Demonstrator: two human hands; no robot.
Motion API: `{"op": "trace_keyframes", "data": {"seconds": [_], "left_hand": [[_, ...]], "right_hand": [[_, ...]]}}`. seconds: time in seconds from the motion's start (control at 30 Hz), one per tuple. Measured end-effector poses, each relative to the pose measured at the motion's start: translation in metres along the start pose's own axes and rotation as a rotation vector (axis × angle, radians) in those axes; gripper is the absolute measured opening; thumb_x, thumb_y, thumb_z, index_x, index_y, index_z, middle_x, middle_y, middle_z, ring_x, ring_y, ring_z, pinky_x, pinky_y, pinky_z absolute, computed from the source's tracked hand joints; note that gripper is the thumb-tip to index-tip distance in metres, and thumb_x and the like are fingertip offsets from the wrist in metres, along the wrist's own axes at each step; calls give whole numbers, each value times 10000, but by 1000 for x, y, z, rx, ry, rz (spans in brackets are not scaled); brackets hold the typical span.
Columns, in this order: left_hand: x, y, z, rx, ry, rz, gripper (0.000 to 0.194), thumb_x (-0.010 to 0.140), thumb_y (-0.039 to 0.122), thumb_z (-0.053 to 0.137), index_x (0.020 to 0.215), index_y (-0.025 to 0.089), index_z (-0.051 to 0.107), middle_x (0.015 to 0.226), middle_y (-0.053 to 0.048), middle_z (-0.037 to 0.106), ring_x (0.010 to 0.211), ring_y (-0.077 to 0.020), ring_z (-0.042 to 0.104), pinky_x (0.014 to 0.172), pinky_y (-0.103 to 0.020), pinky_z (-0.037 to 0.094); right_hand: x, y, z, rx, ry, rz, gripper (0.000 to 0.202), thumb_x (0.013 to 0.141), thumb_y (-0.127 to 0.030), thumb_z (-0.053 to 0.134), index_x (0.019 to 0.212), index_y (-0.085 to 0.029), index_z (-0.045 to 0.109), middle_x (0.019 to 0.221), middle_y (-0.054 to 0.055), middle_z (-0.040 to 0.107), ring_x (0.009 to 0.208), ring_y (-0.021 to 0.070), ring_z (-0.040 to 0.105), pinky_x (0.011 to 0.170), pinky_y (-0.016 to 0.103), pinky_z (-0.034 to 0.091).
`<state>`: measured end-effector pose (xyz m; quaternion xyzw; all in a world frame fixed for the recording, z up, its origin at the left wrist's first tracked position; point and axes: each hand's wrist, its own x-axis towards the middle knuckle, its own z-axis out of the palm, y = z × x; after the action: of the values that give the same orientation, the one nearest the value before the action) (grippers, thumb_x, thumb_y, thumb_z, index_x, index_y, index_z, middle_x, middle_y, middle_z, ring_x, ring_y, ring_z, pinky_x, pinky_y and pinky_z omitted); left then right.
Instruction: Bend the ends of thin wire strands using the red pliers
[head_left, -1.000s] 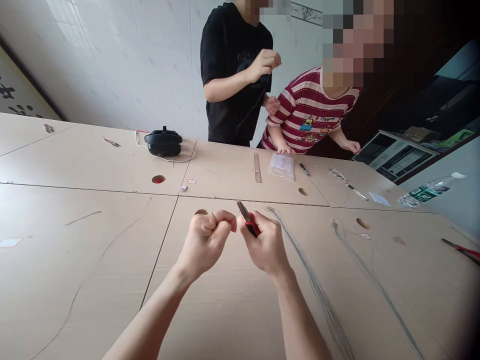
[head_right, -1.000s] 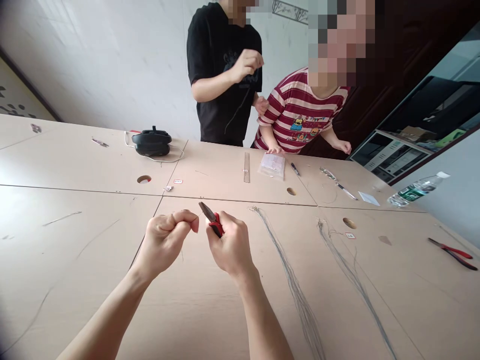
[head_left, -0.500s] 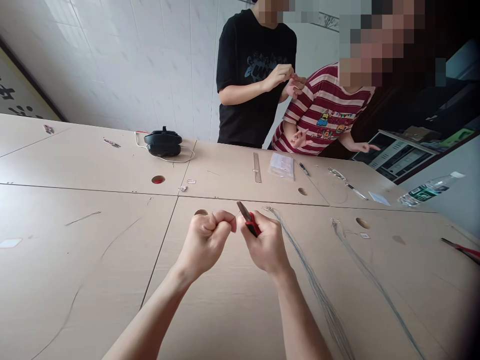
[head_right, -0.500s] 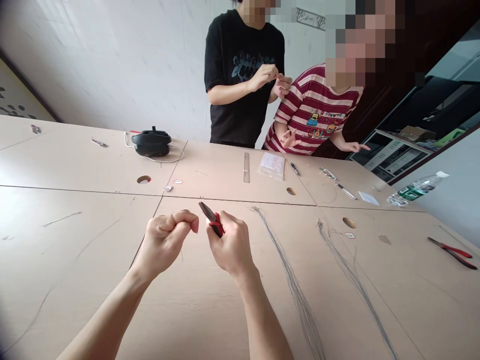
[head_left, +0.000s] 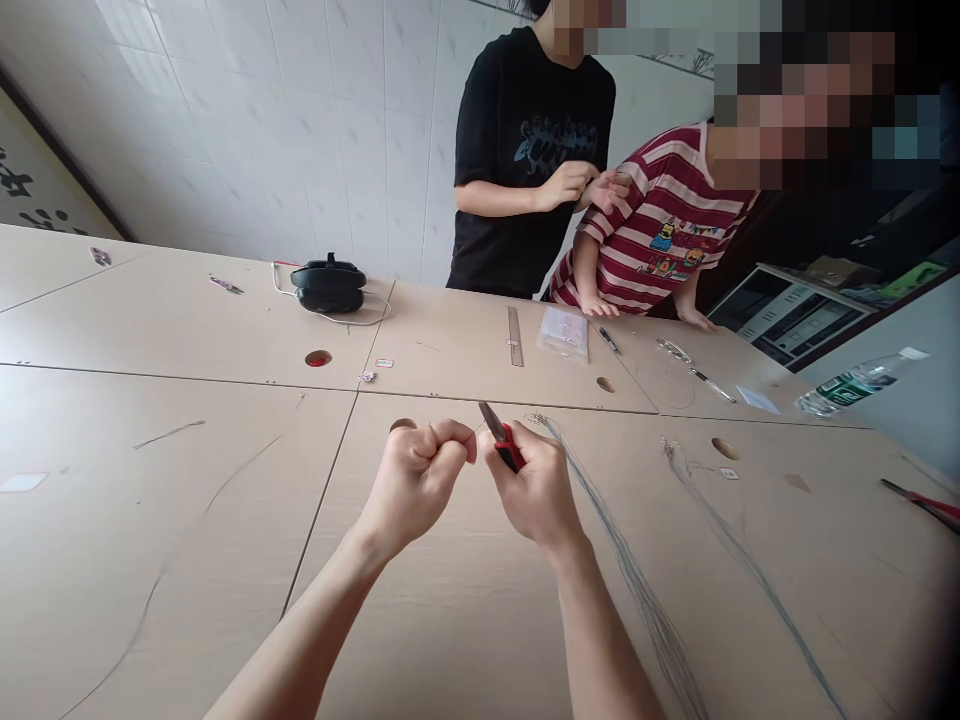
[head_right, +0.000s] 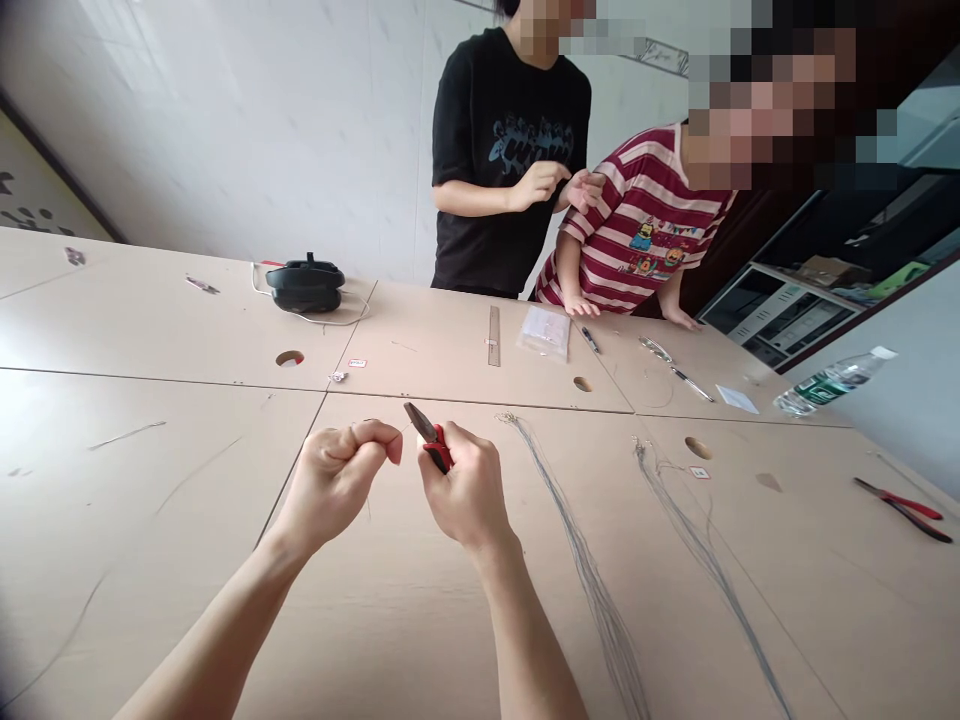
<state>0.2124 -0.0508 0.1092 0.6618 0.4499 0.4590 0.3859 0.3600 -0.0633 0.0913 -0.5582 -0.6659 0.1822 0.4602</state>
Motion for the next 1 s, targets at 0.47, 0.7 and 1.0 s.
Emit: {"op": "trace_keyframes", "data": {"seconds": [0.47, 0.7, 1.0], "left_hand": [[4, 3, -13, -166, 8, -177, 218, 778, 337, 612, 803, 159, 735, 465, 86, 231, 446, -71, 175, 415, -228, 160], [5, -4, -15, -155, -6, -137, 261, 792, 399, 669, 836, 159, 761, 481, 19, 527, 440, -83, 357, 408, -231, 230], [4, -3, -13, -186, -15, -147, 227, 796, 385, 683, 799, 165, 739, 517, 15, 553, 445, -79, 382, 412, -233, 233]], "right_hand": [[-1, 0, 5, -6, -6, -21, 280, 878, -241, 520, 648, -231, 359, 555, -72, 317, 500, 110, 276, 481, 243, 267], [-2, 1, 7, -28, 0, -33, 231, 841, -194, 518, 658, -230, 381, 568, -64, 338, 511, 118, 292, 492, 248, 266], [-3, 1, 10, -40, -4, -38, 232, 825, -181, 513, 659, -233, 360, 575, -63, 333, 516, 121, 276, 503, 252, 255]]}}
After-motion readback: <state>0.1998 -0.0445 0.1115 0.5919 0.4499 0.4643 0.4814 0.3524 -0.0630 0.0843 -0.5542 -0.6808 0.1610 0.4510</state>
